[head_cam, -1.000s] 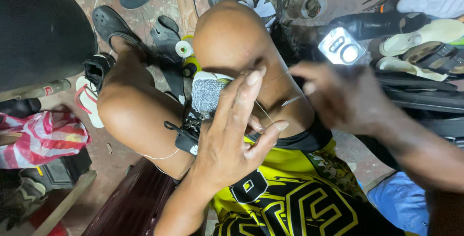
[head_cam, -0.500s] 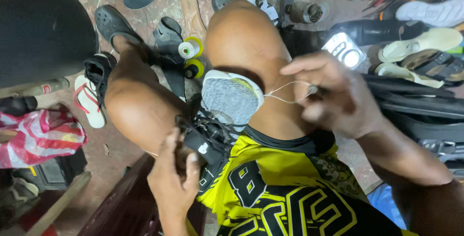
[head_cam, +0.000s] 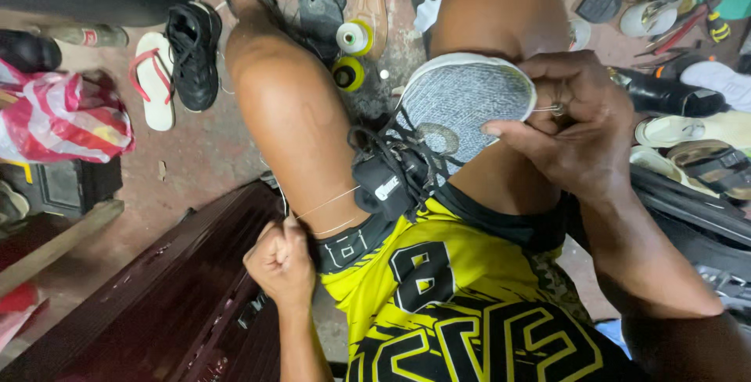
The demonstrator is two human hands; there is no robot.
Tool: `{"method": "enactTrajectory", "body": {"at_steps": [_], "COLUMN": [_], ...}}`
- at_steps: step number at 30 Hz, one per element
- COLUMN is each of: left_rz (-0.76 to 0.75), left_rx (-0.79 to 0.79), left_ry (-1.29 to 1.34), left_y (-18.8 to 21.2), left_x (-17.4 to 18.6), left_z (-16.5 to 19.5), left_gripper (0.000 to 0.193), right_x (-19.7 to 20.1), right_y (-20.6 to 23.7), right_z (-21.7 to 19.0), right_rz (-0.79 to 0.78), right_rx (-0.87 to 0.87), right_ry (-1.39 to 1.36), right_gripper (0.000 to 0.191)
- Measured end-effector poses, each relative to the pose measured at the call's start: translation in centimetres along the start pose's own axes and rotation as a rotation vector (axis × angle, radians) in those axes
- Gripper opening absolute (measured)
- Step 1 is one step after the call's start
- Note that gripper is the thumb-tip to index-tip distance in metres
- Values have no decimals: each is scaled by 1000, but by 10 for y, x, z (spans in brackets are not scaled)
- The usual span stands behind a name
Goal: The person stitches the sole of a sneaker using a needle and thread. They repeatedly push the needle through the sole and pull the thread to secure the seam while holding the shoe steady.
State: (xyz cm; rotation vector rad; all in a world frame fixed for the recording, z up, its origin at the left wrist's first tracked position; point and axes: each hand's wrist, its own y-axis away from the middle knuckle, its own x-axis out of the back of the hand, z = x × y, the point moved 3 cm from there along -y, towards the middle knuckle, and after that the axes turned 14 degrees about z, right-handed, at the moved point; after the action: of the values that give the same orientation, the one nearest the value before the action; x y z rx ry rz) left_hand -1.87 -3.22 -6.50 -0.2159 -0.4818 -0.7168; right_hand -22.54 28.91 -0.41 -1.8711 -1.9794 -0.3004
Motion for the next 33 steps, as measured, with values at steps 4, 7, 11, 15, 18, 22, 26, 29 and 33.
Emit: {"method": "enactTrajectory", "body": {"at_steps": [4, 7, 11, 15, 18, 22, 26, 29, 33], "left_rz": [157, 253, 151, 204, -2, -469, -502, -409, -372], "left_rx": [-2, 68, -92, -477, -440, -472, -369, -229, -16], "left_ry": [-285, -396, -541, -401, -133, -149, -253, 123, 194], "left_y": [6, 5, -7, -17, -7, 14, 8, 7, 12], "left_x": [42, 54, 29, 10, -15, -67, -94, -96, -102], "left_z": [-52, -68, -38, 36, 73, 85, 73, 76, 73], "left_gripper": [44, 42, 25, 13, 23, 23, 15, 7, 7], "right_x": [6, 9, 5, 3, 2, -1, -2, -6, -2], "right_y": [-4, -7, -7, -7, -8, -7, -6, -5, -5], "right_z": [5, 10, 5, -2, -6, -6, -1, -2, -12], "right_rz": [11, 113, 33, 37, 35, -17, 26, 17, -70], "right_rx": [-44, -201, -128, -154, -159, -84, -58, -64, -64], "right_ry": [-93, -209, -126, -122, -81, -60, -1, 45, 59], "right_gripper": [50, 51, 49, 48, 49, 48, 53, 55, 68]}}
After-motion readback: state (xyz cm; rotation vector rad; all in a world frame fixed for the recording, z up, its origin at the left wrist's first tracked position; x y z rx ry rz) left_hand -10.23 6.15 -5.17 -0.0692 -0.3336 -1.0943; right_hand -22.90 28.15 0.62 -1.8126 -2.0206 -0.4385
